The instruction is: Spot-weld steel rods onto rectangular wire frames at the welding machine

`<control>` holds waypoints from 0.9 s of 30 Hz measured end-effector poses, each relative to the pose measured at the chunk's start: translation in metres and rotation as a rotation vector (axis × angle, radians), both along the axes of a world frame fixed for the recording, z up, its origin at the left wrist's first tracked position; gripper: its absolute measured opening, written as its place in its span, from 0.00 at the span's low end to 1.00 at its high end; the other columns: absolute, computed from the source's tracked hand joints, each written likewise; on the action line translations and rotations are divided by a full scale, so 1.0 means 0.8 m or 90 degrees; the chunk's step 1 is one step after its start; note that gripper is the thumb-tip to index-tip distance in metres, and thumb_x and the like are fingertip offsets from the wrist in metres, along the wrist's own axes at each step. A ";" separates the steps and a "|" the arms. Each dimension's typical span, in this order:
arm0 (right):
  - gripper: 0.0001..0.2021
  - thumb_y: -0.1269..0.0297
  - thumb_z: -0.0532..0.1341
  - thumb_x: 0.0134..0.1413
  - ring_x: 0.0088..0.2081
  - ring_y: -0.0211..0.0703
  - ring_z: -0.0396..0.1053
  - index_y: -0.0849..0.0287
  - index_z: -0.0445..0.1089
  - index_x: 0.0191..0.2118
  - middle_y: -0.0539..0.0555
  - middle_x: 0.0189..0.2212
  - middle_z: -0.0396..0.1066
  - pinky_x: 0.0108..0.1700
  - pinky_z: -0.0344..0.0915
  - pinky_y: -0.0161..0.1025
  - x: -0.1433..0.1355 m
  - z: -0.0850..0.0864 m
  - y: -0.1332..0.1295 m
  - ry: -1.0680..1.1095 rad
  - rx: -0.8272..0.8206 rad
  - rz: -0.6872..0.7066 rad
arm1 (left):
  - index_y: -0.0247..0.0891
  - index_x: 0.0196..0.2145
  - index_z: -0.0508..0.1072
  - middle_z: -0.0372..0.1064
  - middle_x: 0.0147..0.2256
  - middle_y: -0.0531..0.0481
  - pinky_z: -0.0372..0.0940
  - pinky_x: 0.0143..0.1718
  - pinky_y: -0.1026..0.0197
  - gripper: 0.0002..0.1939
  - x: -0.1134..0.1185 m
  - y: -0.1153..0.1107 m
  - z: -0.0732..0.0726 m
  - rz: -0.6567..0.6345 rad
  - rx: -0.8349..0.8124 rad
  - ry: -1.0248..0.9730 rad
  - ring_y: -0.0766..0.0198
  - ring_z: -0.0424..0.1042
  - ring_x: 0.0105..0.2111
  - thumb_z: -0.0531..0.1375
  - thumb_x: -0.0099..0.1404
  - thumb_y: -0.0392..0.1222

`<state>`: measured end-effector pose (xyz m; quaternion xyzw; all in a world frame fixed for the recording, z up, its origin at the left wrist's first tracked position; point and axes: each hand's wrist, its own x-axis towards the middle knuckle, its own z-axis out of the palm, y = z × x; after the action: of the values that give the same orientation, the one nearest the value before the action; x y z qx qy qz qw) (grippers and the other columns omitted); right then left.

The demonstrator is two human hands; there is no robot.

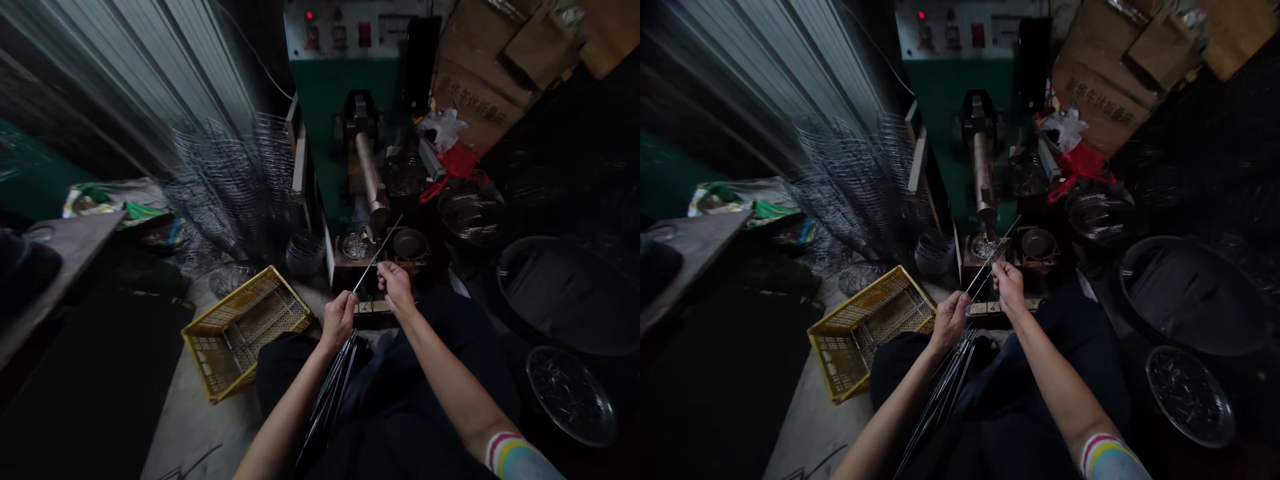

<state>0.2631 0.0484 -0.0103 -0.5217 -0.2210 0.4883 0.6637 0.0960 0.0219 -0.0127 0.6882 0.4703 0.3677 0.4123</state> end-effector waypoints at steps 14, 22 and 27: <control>0.16 0.55 0.70 0.38 0.19 0.27 0.53 0.60 0.68 0.28 0.45 0.20 0.62 0.18 0.49 0.27 -0.001 0.001 0.016 0.010 0.014 -0.003 | 0.37 0.27 0.67 0.56 0.20 0.56 0.52 0.26 0.66 0.18 -0.003 0.001 0.001 0.035 -0.007 -0.007 0.68 0.56 0.22 0.49 0.70 0.49; 0.16 0.56 0.70 0.38 0.19 0.27 0.53 0.60 0.67 0.27 0.45 0.20 0.61 0.18 0.50 0.27 0.005 0.007 0.022 0.007 0.039 0.000 | 0.37 0.28 0.67 0.51 0.19 0.58 0.50 0.24 0.66 0.17 0.002 0.006 0.005 0.028 -0.006 -0.042 0.69 0.53 0.21 0.50 0.70 0.49; 0.16 0.56 0.70 0.38 0.19 0.27 0.52 0.60 0.66 0.27 0.45 0.20 0.61 0.18 0.49 0.27 0.008 0.012 0.028 0.009 0.054 0.006 | 0.37 0.28 0.67 0.49 0.19 0.58 0.48 0.23 0.66 0.16 0.006 0.012 0.005 0.023 -0.002 -0.061 0.70 0.51 0.20 0.50 0.70 0.48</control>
<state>0.2698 0.0707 -0.0010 -0.4884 -0.2397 0.4854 0.6844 0.1007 0.0313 -0.0087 0.6606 0.4626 0.4071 0.4288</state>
